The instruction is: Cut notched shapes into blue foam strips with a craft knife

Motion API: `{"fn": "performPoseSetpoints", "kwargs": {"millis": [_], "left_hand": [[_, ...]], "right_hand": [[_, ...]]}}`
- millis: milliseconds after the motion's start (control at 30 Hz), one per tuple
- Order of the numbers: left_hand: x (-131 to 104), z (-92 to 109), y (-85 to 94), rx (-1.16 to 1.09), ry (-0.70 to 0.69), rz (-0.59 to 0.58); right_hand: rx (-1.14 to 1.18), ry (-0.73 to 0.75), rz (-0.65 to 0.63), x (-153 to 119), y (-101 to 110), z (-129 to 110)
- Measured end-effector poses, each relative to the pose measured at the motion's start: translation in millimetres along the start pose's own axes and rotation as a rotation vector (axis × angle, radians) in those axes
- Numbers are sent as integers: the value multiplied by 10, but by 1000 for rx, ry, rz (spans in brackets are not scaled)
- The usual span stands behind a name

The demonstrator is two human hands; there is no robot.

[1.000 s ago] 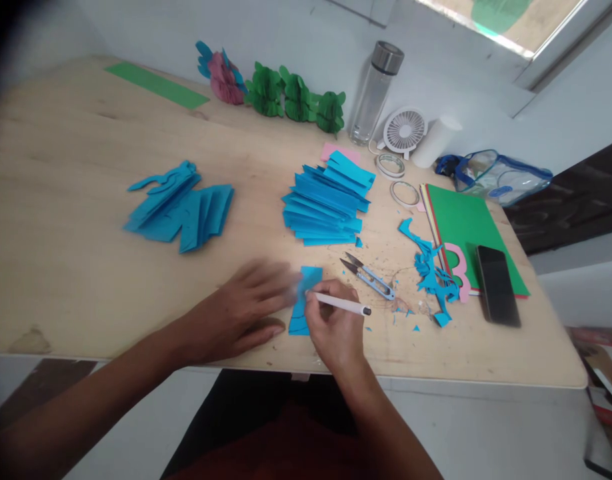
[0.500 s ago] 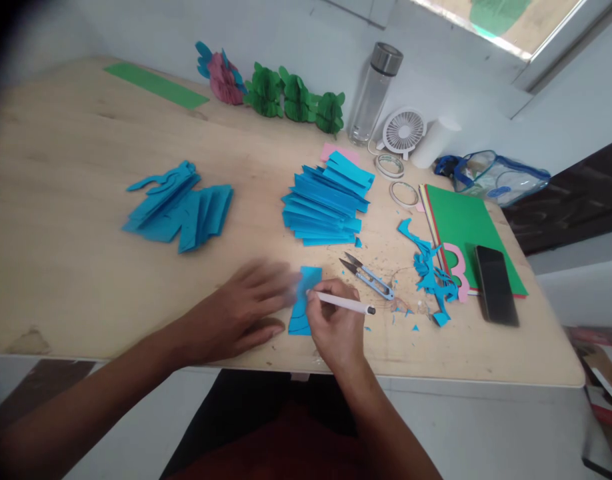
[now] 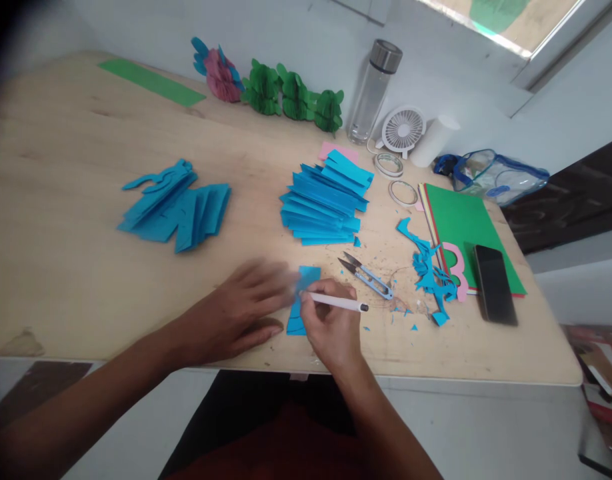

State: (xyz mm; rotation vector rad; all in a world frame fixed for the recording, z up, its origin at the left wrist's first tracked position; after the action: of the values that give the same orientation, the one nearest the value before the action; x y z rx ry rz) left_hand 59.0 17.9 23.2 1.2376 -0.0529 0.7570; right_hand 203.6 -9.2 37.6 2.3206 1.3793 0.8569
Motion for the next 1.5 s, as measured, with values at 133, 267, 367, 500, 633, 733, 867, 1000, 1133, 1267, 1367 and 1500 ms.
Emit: {"fn": "performPoseSetpoints", "kwargs": {"millis": [133,267,367,500,633,733,867,1000,1133,1267,1367,1500], "left_hand": [[6,4,-1,0,-4,-1],[6,1,-6,-1,3,-12],[0,-1,-11,-1,6,-17],[-6,-4,-9,0,3,-8],[-2,-3,-9,-2,2,-4],[-1,2,-13,-5,1,-10],[1,1,-2,-5,5,1],[6,3,9,-4,-3,11],[4,1,1,-5,0,-5],[-1,6,-7,-5,1,-13],[0,4,-6,-4,2,-4],[18,11,12,-9,0,-5]], "right_hand": [[16,-7,11,-1,5,1],[22,0,-6,-1,-9,-4],[18,13,-15,5,-17,-17],[9,23,-5,8,-7,-27],[-24,24,23,-2,16,-18],[-41,22,46,-10,39,-5],[-52,11,44,-17,44,14],[-38,-29,46,-14,48,42],[-22,-46,47,-7,48,53],[2,-72,46,-10,46,79],[2,-79,50,-14,46,92],[2,-82,47,-15,36,107]]}}
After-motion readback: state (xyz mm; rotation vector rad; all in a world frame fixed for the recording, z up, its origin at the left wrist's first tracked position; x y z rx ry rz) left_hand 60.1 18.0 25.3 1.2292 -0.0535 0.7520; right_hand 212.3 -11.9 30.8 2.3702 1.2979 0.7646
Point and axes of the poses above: each hand's wrist, its own x-axis towards the middle knuckle, its own y-axis out of the back of the hand, z = x × y, the point moved 8 cm from there along x, towards the middle knuckle, and after that the axes turned 10 degrees about z, right-handed, at the moved point
